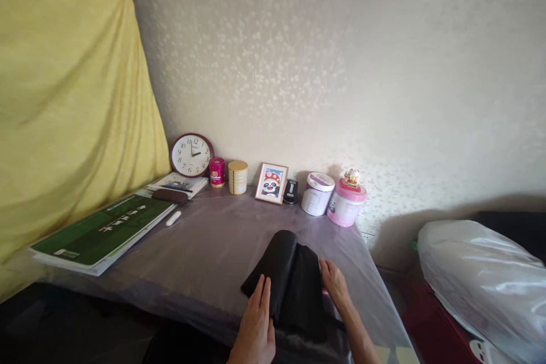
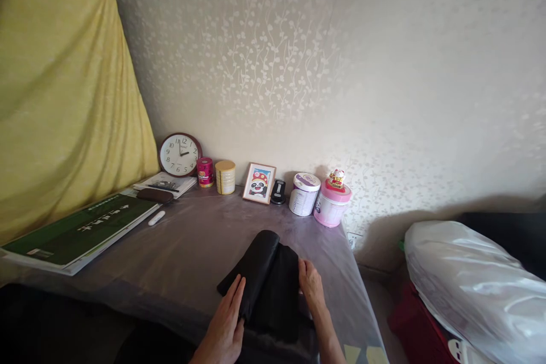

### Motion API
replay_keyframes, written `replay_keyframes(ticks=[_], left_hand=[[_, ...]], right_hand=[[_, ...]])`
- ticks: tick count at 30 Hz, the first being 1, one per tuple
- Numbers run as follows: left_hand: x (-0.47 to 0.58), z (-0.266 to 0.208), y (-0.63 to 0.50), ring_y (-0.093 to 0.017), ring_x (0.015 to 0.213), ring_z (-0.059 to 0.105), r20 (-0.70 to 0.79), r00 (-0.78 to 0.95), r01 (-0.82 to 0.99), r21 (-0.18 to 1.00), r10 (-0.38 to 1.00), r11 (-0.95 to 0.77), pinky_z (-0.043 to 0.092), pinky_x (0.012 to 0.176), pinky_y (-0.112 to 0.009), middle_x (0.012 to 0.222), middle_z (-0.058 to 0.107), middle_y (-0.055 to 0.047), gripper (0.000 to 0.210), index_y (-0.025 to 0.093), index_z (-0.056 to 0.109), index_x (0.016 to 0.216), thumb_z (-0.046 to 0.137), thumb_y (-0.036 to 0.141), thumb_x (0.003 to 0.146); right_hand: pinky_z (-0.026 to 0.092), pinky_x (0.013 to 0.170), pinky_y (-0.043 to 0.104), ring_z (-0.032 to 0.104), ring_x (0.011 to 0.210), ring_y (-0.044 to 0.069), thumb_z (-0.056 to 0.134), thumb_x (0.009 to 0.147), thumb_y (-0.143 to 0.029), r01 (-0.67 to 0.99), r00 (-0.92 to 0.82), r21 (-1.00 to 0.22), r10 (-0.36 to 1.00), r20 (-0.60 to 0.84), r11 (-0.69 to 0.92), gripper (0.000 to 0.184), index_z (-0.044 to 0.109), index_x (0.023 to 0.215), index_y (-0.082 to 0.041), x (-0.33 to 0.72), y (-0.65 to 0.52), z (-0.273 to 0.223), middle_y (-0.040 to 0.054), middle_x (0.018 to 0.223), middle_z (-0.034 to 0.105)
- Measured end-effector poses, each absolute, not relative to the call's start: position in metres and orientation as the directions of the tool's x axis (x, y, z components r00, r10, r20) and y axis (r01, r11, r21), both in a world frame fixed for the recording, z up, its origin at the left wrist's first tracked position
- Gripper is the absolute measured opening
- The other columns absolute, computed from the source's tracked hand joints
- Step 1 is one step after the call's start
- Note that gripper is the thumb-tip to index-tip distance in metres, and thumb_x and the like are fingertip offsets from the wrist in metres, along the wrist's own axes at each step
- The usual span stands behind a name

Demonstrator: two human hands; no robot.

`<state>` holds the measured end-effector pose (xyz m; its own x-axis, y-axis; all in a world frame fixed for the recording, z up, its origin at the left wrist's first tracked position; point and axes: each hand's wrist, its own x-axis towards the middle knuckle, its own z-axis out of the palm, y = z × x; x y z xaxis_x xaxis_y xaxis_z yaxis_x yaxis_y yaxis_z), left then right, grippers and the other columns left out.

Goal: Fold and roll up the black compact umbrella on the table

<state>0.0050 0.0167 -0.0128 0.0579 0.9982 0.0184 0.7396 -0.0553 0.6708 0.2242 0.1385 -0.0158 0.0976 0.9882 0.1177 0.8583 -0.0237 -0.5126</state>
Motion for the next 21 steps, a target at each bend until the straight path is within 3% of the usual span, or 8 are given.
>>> replay_keyframes(ticks=[4,13,18,21], left_hand=[[0.005,-0.005,0.013,-0.019,0.137,0.015,0.003,0.059,0.749,0.661,0.998,-0.046,0.021,0.111,-0.034,0.151,0.011,-0.007,0.073,0.011,0.013,0.141,0.034,0.006,0.071],[0.009,-0.004,0.011,-0.018,0.136,0.018,0.051,0.074,0.854,0.512,0.996,-0.090,0.026,0.110,-0.035,0.150,0.012,-0.011,0.071,0.008,0.011,0.140,0.028,0.001,0.072],[0.010,-0.007,0.010,-0.019,0.136,0.018,0.055,0.075,0.877,0.472,0.996,-0.092,0.028,0.109,-0.036,0.150,0.011,-0.011,0.068,0.009,0.011,0.140,0.027,0.003,0.075],[0.011,-0.007,0.009,-0.021,0.136,0.017,0.059,0.075,0.880,0.465,0.995,-0.094,0.029,0.108,-0.037,0.150,0.011,-0.012,0.070,0.009,0.010,0.140,0.030,0.003,0.073]], right_hand=[[0.043,0.060,0.024,0.066,0.075,0.020,0.030,0.088,-0.045,0.776,0.205,-0.622,0.975,0.088,-0.107,0.042,0.062,0.082,-0.019,0.209,0.141,-0.007,0.0076,0.077,0.069],[0.040,0.059,0.028,0.065,0.071,0.024,0.038,0.086,-0.032,0.872,0.201,-0.485,0.948,0.247,-0.059,0.024,0.056,0.072,-0.022,0.220,0.130,-0.019,0.0083,0.071,0.068],[0.039,0.055,0.027,0.059,0.058,0.020,0.039,0.082,-0.042,0.703,0.257,-0.710,0.942,0.214,-0.030,0.035,0.053,0.058,-0.021,0.219,0.132,-0.005,0.0040,0.058,0.062],[0.039,0.052,0.026,0.055,0.057,0.017,0.043,0.077,-0.051,0.527,0.228,-0.850,0.962,0.147,0.005,0.041,0.058,0.062,-0.017,0.210,0.134,0.010,0.0016,0.055,0.058]])
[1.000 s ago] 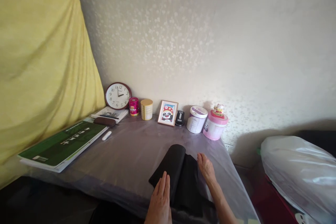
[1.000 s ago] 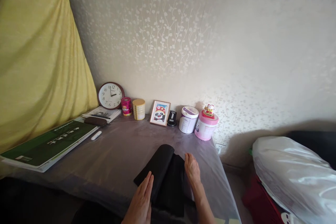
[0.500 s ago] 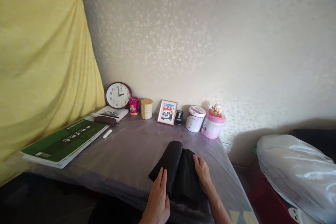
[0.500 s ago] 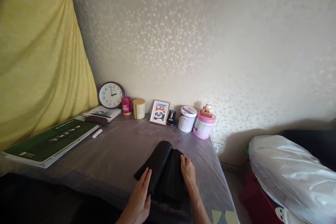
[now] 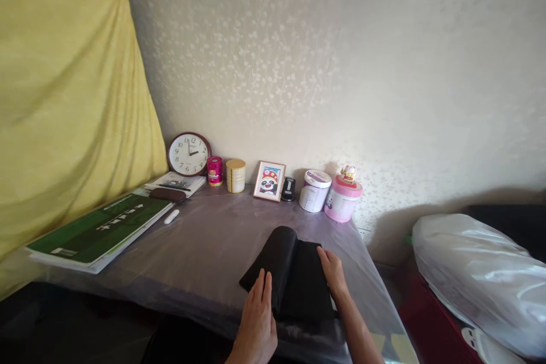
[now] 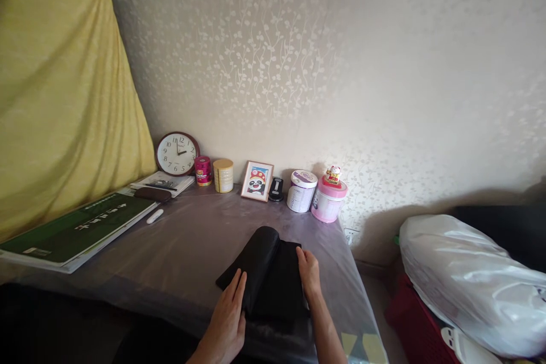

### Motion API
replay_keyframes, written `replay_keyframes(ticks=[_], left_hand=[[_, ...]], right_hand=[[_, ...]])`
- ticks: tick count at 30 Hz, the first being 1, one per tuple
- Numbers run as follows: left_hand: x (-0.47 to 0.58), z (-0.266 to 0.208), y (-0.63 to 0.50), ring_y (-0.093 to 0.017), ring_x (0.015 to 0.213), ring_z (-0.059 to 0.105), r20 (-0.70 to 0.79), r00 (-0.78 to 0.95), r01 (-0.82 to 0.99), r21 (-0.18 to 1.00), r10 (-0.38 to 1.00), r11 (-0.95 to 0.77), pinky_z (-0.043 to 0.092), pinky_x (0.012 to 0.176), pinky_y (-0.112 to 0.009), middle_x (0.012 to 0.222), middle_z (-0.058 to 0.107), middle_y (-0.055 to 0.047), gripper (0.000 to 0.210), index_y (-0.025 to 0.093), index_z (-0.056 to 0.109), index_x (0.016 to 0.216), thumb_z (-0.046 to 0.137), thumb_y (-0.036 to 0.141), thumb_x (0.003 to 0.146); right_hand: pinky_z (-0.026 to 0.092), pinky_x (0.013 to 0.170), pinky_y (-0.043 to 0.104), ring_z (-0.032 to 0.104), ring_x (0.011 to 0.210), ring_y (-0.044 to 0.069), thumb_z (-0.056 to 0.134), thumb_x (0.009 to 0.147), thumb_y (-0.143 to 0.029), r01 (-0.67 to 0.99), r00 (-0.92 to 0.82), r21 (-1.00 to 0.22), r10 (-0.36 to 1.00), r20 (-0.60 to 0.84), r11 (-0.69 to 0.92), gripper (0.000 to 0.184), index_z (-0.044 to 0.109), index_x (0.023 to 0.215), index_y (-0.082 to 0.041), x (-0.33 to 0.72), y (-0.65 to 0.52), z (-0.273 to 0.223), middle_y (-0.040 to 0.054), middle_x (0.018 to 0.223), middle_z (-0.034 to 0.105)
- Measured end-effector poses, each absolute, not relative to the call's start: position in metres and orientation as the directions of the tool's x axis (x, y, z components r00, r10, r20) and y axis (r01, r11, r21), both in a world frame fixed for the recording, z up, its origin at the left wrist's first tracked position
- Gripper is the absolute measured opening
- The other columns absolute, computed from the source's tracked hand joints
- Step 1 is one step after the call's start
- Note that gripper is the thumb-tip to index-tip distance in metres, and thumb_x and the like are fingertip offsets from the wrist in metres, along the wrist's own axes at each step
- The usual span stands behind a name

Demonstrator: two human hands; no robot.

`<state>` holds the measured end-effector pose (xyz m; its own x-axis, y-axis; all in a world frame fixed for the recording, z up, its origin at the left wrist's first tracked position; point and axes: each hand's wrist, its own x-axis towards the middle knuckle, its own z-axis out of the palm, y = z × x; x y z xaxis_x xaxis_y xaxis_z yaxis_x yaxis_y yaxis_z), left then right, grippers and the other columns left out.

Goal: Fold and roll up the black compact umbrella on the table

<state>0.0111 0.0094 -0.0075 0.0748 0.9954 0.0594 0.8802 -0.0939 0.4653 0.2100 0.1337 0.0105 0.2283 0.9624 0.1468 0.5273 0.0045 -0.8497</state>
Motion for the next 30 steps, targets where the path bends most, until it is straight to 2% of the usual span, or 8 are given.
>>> replay_keyframes(ticks=[3,7,11,17,23,30], left_hand=[[0.013,-0.007,0.009,-0.021,0.136,0.016,0.075,0.074,0.886,0.453,0.994,-0.100,0.028,0.109,-0.036,0.150,0.011,-0.012,0.073,0.009,0.011,0.140,0.031,0.001,0.071],[0.013,-0.007,0.010,-0.023,0.136,0.016,0.083,0.073,0.890,0.445,0.994,-0.102,0.027,0.109,-0.037,0.149,0.011,-0.013,0.076,0.008,0.012,0.140,0.033,0.000,0.067],[0.012,-0.009,0.011,-0.023,0.135,0.023,0.103,0.057,0.890,0.446,0.993,-0.098,0.028,0.108,-0.037,0.148,0.019,-0.015,0.076,0.007,0.017,0.139,0.035,0.001,0.066],[0.011,-0.006,0.010,-0.026,0.131,0.031,0.036,0.049,0.919,0.390,0.998,-0.059,0.030,0.107,-0.039,0.143,0.030,-0.018,0.064,0.005,0.035,0.132,0.038,0.005,0.068],[0.008,0.002,0.009,-0.023,0.131,0.031,-0.001,0.047,0.930,0.366,0.999,-0.044,0.030,0.107,-0.037,0.143,0.032,-0.016,0.065,0.005,0.028,0.135,0.037,0.009,0.071],[-0.003,-0.008,0.003,-0.023,0.130,0.034,-0.010,0.056,0.933,0.356,0.998,-0.049,0.032,0.106,-0.038,0.142,0.034,-0.015,0.060,0.007,0.028,0.136,0.037,0.020,0.078]], right_hand=[[0.038,0.047,0.023,0.051,0.053,0.014,0.047,0.074,-0.055,0.361,0.184,-0.932,0.980,0.081,0.010,0.043,0.061,0.071,-0.014,0.194,0.136,0.025,-0.0009,0.055,0.056],[0.034,0.038,0.020,0.046,0.043,0.010,0.052,0.073,-0.050,0.212,0.140,-0.977,0.990,0.012,-0.018,0.036,0.058,0.072,-0.015,0.164,0.144,0.038,-0.0057,0.048,0.047],[0.041,0.036,0.019,0.052,0.045,0.010,0.054,0.075,-0.041,0.119,0.122,-0.990,0.991,-0.062,-0.076,0.026,0.058,0.082,-0.016,0.136,0.155,0.040,-0.0049,0.053,0.051],[0.049,0.036,0.020,0.057,0.043,0.011,0.053,0.080,-0.032,0.149,0.140,-0.981,0.985,-0.101,-0.122,0.024,0.055,0.095,-0.014,0.108,0.165,0.033,-0.0028,0.056,0.057],[0.047,0.033,0.020,0.059,0.038,0.012,0.050,0.081,-0.026,0.234,0.119,-0.958,0.983,-0.139,-0.164,0.029,0.049,0.107,-0.013,0.094,0.171,0.030,0.0006,0.063,0.064],[0.045,0.038,0.018,0.063,0.044,0.013,0.052,0.081,-0.029,0.384,0.021,-0.918,0.994,-0.104,-0.104,0.024,0.051,0.100,-0.014,0.092,0.173,0.022,0.0000,0.056,0.066]])
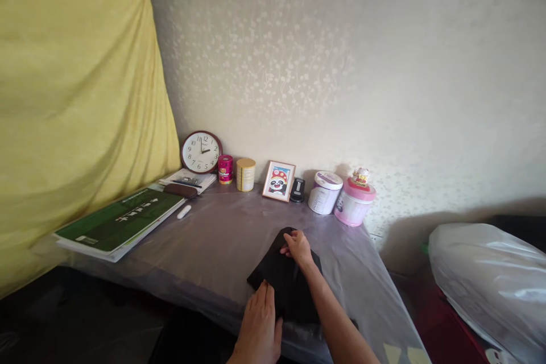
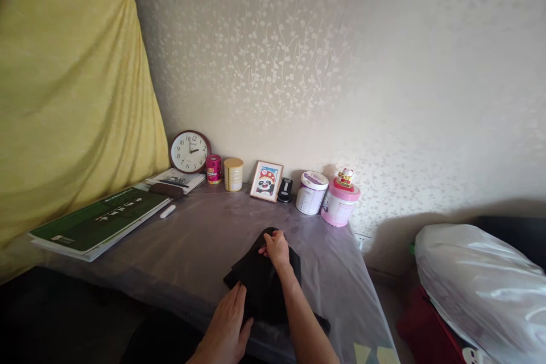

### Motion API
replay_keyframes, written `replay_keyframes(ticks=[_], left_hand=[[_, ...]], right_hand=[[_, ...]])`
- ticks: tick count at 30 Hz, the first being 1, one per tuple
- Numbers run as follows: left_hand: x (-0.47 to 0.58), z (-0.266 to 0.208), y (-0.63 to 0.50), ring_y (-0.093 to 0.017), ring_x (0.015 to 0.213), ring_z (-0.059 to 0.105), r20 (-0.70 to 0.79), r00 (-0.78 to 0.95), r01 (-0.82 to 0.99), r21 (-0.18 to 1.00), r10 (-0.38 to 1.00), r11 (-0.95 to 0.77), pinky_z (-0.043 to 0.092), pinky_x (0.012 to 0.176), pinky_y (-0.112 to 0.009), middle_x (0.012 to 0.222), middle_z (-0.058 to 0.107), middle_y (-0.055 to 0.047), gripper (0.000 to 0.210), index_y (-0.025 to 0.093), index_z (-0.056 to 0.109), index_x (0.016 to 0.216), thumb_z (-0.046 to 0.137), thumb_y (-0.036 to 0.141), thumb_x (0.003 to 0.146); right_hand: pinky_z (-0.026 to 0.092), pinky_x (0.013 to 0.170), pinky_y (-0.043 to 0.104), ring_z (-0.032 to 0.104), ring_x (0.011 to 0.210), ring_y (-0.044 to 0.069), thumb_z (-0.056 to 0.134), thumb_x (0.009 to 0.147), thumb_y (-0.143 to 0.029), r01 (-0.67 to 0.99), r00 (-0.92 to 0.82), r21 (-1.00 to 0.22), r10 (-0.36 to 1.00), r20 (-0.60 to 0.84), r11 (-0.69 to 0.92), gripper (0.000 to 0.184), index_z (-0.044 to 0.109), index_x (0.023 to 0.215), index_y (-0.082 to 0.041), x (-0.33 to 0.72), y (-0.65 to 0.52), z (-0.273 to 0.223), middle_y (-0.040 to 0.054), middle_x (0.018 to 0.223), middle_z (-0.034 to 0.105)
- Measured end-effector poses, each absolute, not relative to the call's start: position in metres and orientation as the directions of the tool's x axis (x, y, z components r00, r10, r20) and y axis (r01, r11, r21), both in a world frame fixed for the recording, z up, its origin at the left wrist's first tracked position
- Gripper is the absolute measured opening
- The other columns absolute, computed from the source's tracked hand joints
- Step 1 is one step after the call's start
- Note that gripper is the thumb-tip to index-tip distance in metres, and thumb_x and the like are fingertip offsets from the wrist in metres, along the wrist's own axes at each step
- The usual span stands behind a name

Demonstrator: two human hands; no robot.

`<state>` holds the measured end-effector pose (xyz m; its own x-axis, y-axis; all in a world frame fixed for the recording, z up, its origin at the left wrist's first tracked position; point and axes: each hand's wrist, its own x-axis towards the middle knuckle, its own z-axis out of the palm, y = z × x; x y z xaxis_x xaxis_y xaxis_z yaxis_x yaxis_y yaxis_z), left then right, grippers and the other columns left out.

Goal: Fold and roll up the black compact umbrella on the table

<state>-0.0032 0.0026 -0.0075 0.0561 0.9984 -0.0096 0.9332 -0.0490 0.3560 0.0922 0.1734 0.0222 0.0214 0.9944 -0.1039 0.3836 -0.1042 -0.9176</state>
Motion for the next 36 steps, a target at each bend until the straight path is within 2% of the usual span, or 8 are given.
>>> replay_keyframes(ticks=[7,13,17,20,24,29,33,36], left_hand=[[-0.006,-0.007,-0.005,-0.026,0.128,0.036,0.172,0.093,0.937,0.319,0.981,-0.145,0.034,0.104,-0.042,0.142,0.036,-0.012,0.053,0.015,0.042,0.128,0.041,0.020,0.075],[0.003,-0.013,0.011,-0.025,0.137,0.013,0.214,0.251,0.885,0.344,0.944,-0.313,0.021,0.110,-0.046,0.151,0.011,-0.004,0.084,0.021,0.011,0.141,0.043,0.013,0.064],[0.003,-0.027,0.018,-0.024,0.137,0.012,0.162,0.211,0.901,0.351,0.964,-0.256,0.021,0.111,-0.042,0.150,0.010,-0.006,0.091,0.014,0.009,0.141,0.044,0.012,0.057],[0.005,-0.026,0.018,-0.024,0.137,0.012,0.096,0.195,0.919,0.330,0.976,-0.216,0.022,0.111,-0.042,0.150,0.007,-0.006,0.092,0.012,0.009,0.141,0.043,0.008,0.055],[0.009,-0.006,0.016,-0.024,0.138,0.008,-0.024,0.169,0.933,0.326,0.985,-0.152,0.020,0.111,-0.042,0.150,0.002,-0.005,0.093,0.013,0.007,0.140,0.042,0.004,0.054],[0.012,0.023,0.014,-0.022,0.138,0.003,-0.206,0.126,0.945,0.323,0.970,-0.054,0.017,0.112,-0.038,0.149,-0.003,-0.005,0.092,0.014,0.005,0.140,0.042,0.000,0.056],[0.012,0.029,0.015,-0.022,0.138,0.003,-0.224,0.117,0.939,0.343,0.967,-0.034,0.017,0.112,-0.036,0.149,-0.002,-0.006,0.089,0.011,0.004,0.139,0.043,0.001,0.059],[0.012,0.022,0.015,-0.023,0.138,0.004,-0.178,0.126,0.916,0.398,0.976,-0.046,0.018,0.111,-0.036,0.150,0.001,-0.006,0.087,0.010,0.007,0.139,0.043,0.002,0.060]], right_hand=[[0.045,0.052,0.021,0.063,0.052,0.012,0.048,0.082,-0.025,0.501,-0.126,-0.864,0.992,-0.013,0.053,0.008,0.053,0.081,-0.019,0.090,0.164,0.027,-0.0027,0.058,0.067],[0.045,0.066,0.022,0.064,0.070,0.012,0.043,0.087,-0.024,0.598,-0.336,-0.711,0.921,0.196,0.370,0.017,0.059,0.084,-0.022,0.094,0.135,0.032,-0.0027,0.073,0.071],[0.045,0.080,0.026,0.061,0.088,0.015,0.044,0.089,-0.027,0.550,-0.507,-0.552,0.775,0.377,0.628,0.022,0.065,0.092,-0.025,0.106,0.118,0.023,-0.0001,0.086,0.070],[0.039,0.095,0.033,0.056,0.103,0.018,0.042,0.091,-0.028,0.513,-0.569,-0.453,0.684,0.456,0.729,0.025,0.067,0.095,-0.024,0.114,0.121,0.013,0.0027,0.097,0.070],[0.024,0.105,0.044,0.049,0.116,0.019,0.038,0.092,-0.027,0.561,-0.573,-0.400,0.689,0.443,0.724,0.029,0.066,0.100,-0.024,0.120,0.146,0.002,0.0027,0.108,0.067],[0.019,0.107,0.043,0.048,0.118,0.018,0.035,0.093,-0.026,0.659,-0.511,-0.383,0.760,0.402,0.647,0.033,0.067,0.100,-0.024,0.118,0.181,-0.002,0.0032,0.109,0.067],[0.030,0.101,0.034,0.049,0.115,0.017,0.038,0.091,-0.028,0.753,-0.410,-0.415,0.858,0.310,0.510,0.030,0.067,0.098,-0.027,0.114,0.200,-0.001,0.0001,0.113,0.065],[0.037,0.093,0.030,0.055,0.107,0.018,0.037,0.091,-0.027,0.799,-0.310,-0.441,0.909,0.279,0.408,0.031,0.065,0.103,-0.024,0.116,0.209,0.001,0.0034,0.114,0.064]])
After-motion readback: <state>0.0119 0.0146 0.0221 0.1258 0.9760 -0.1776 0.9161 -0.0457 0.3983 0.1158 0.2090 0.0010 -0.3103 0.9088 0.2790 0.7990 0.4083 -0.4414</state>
